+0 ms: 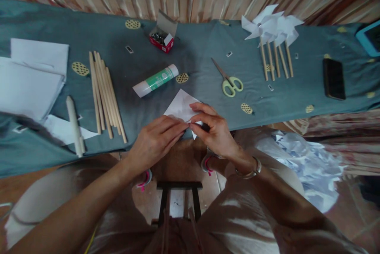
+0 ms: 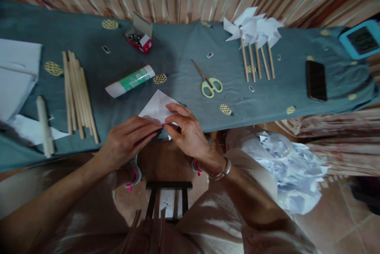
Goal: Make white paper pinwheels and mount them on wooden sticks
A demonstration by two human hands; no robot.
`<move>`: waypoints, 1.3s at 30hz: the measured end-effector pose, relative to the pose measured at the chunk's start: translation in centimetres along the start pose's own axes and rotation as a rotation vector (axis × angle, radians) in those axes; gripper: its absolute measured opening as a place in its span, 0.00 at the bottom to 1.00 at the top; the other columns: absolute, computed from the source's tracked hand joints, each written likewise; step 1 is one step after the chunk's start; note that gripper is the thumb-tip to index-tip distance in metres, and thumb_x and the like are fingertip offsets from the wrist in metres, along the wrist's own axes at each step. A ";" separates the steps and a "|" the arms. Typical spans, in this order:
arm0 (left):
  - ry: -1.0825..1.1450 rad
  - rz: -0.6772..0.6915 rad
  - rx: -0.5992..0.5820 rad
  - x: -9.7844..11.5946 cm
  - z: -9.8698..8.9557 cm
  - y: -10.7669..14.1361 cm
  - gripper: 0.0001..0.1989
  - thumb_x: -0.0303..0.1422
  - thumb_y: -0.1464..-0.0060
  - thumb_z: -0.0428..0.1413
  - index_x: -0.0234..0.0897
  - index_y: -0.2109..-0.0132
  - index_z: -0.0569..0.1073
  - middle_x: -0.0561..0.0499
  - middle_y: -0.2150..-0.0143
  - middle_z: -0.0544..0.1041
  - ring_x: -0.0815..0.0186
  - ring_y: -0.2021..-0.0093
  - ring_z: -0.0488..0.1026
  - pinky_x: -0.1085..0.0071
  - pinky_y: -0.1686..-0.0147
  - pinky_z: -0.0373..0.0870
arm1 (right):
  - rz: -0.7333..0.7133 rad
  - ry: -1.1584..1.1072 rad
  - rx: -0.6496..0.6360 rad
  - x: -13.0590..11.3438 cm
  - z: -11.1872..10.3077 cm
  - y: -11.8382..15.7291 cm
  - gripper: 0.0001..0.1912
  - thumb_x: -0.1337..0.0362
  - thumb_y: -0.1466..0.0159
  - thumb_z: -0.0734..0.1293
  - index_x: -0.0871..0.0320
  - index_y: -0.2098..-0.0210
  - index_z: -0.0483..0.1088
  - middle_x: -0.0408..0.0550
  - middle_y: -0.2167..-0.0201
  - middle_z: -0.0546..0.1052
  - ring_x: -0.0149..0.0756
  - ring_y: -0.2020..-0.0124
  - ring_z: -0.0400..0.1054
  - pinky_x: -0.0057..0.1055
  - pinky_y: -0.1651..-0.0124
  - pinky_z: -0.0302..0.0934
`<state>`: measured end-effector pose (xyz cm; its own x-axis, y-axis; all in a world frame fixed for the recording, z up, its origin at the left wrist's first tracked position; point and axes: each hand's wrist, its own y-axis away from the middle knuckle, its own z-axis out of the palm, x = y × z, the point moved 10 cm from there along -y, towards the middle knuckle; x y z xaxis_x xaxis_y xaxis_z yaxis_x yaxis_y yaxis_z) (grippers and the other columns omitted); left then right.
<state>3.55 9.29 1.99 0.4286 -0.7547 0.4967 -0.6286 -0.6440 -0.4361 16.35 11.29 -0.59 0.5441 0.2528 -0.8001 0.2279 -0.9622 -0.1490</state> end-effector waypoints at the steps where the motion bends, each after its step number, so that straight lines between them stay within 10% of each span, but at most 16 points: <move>1: 0.004 0.012 -0.002 0.1 0.1 0.1 0.11 0.26 0.37 0.54 0.32 0.48 0.74 0.43 0.55 0.79 0.61 0.54 0.76 0.64 0.53 0.76 | 0.000 0.001 0.004 0.0 0.0 0.0 0.03 0.67 0.37 0.68 0.55 0.66 0.74 0.53 0.45 0.75 0.43 0.43 0.70 0.46 0.39 0.63; 39: -0.006 -0.083 -0.006 -1.0 0.4 -0.4 0.10 0.28 0.35 0.53 0.35 0.53 0.78 0.46 0.60 0.79 0.63 0.58 0.76 0.66 0.58 0.77 | -0.003 0.095 0.050 -0.3 0.0 0.1 0.02 0.65 0.36 0.68 0.54 0.62 0.73 0.54 0.45 0.75 0.44 0.42 0.70 0.48 0.39 0.64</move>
<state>3.60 10.25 1.34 0.4834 -0.6998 0.5260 -0.5948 -0.7034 -0.3892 16.26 11.13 -0.36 0.6181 0.2618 -0.7412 0.1906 -0.9647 -0.1819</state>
